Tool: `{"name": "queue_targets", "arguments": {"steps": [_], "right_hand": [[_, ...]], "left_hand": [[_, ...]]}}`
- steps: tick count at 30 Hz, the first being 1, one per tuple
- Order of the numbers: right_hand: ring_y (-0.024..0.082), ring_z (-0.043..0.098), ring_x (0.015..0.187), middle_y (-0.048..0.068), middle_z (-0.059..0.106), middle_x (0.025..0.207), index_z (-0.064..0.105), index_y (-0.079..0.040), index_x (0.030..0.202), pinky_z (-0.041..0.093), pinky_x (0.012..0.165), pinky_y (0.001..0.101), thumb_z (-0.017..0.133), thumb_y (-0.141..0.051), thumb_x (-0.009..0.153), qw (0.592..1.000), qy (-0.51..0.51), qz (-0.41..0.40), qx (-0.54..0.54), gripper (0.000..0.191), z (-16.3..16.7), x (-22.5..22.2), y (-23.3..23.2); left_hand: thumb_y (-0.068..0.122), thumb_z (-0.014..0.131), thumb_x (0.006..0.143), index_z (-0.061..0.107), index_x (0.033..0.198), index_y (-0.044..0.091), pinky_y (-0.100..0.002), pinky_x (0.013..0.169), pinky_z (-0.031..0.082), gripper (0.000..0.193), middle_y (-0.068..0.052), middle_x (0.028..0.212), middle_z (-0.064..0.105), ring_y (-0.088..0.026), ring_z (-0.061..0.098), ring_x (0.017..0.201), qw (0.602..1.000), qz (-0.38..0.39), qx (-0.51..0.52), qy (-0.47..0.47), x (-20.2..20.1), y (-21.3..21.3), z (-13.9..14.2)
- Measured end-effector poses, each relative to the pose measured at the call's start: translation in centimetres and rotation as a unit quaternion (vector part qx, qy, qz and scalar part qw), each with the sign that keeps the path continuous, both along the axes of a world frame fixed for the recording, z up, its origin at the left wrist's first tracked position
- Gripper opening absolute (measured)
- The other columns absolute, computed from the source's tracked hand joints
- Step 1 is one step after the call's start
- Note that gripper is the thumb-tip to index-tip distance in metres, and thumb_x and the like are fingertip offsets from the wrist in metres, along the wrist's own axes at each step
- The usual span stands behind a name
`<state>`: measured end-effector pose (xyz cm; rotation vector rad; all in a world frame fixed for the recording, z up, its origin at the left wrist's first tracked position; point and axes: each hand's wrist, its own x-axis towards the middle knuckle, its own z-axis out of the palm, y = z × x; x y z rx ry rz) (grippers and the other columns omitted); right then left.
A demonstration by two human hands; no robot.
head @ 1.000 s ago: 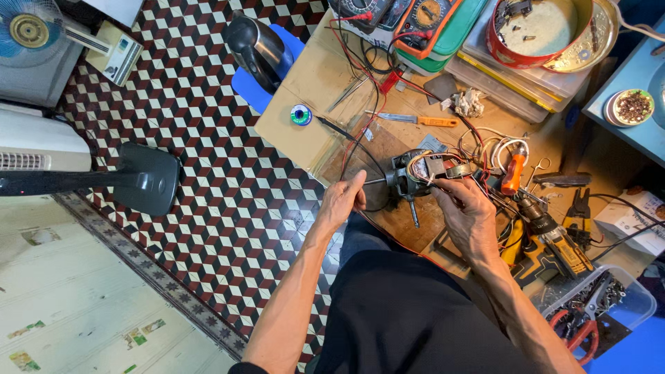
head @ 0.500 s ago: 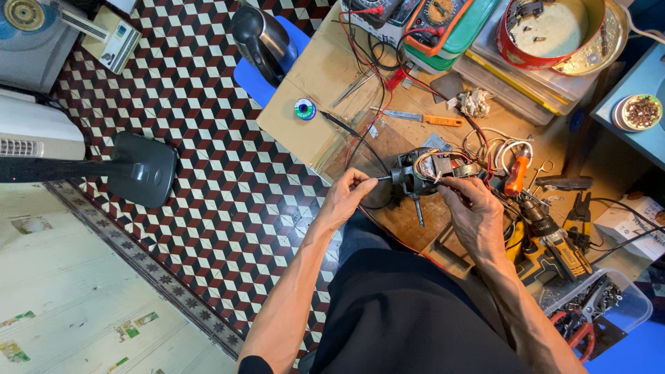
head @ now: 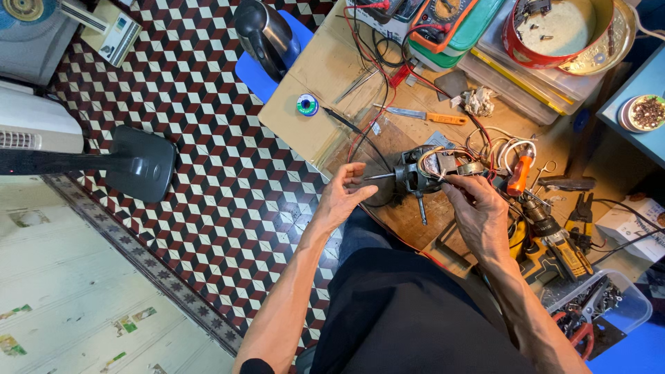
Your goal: The person works on a disassembled electric motor on a cluttered workbench. They use a screwdriver to adjust internal components, manipulate wires, and handle small parts from a container. The person then picks up the motor housing and continues to assemble or adjust the device.
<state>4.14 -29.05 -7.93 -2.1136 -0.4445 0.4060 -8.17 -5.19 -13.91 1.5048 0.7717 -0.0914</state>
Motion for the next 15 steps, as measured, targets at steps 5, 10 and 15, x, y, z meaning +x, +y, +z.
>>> {"name": "queue_targets", "arguments": {"steps": [5, 10, 15], "right_hand": [[0.012, 0.063, 0.081, 0.005, 0.071, 0.098, 0.076, -0.007, 0.115, 0.052, 0.073, 0.0279, 0.072, -0.015, 0.097, 1.0, 0.007, 0.0, -0.007, 0.02, 0.0, 0.1, 0.0], [0.011, 0.065, 0.083, 0.004, 0.072, 0.099, 0.076, -0.007, 0.114, 0.053, 0.075, 0.0274, 0.071, -0.014, 0.097, 1.0, 0.006, 0.004, -0.002, 0.019, -0.1, 0.1, 0.0], [0.012, 0.064, 0.082, 0.005, 0.072, 0.098, 0.076, -0.006, 0.114, 0.052, 0.074, 0.0284, 0.072, -0.014, 0.097, 1.0, 0.011, -0.005, 0.003, 0.019, -0.2, 0.1, 0.0]], "left_hand": [[0.055, 0.073, 0.084, 0.066, 0.119, 0.004, -0.032, 0.08, 0.058, 0.063, -0.01, 0.105, 0.07, -0.016, 0.067, 0.095, 0.999, 0.011, 0.033, 0.002, 0.1, 0.2, -1.0], [0.066, 0.055, 0.092, 0.075, 0.087, 0.003, -0.025, 0.057, 0.053, 0.067, -0.005, 0.068, 0.068, -0.01, 0.063, 0.061, 0.997, 0.041, -0.027, 0.053, 0.8, -0.1, -2.0], [0.058, 0.062, 0.093, 0.073, 0.084, 0.003, -0.024, 0.058, 0.049, 0.057, -0.003, 0.069, 0.065, -0.009, 0.059, 0.062, 0.999, 0.006, -0.012, 0.039, 1.1, -0.1, -2.5]]}}
